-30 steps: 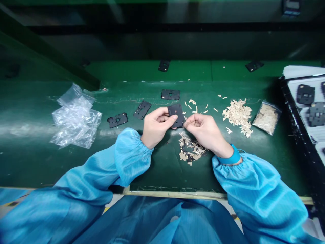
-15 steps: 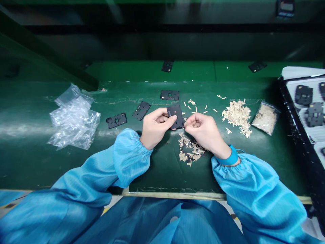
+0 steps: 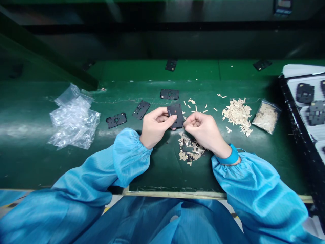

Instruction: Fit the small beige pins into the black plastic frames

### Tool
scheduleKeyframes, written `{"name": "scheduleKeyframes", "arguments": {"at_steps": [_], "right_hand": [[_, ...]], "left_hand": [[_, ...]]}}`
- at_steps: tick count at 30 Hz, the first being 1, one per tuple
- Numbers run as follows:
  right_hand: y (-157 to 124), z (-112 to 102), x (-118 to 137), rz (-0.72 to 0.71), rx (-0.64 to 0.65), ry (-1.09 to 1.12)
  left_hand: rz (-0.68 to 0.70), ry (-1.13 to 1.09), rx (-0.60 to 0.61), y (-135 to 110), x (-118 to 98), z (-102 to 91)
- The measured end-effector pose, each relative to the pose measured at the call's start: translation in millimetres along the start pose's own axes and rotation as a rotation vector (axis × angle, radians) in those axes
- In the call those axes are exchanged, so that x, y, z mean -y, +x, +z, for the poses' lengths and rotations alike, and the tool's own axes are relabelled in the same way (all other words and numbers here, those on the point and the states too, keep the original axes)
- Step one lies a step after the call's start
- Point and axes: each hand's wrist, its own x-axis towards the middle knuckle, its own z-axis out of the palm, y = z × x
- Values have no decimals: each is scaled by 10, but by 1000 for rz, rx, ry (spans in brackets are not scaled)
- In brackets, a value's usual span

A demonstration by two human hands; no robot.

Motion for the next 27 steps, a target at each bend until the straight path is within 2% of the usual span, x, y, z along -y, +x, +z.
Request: {"name": "scheduleKeyframes", "arguments": {"at_steps": [7, 13, 21, 27], "right_hand": [[3, -14, 10, 7, 19, 33], [-21, -72, 46, 13, 118, 126], [-33, -96, -27, 45, 272, 354], [-61, -88, -19, 65, 319, 405]], "left_hand": [[5, -16, 23, 3, 24, -24], [-19, -55, 52, 6, 10, -68], [-57, -149, 120, 10, -20, -100], [-117, -168, 176, 10, -42, -126]]}}
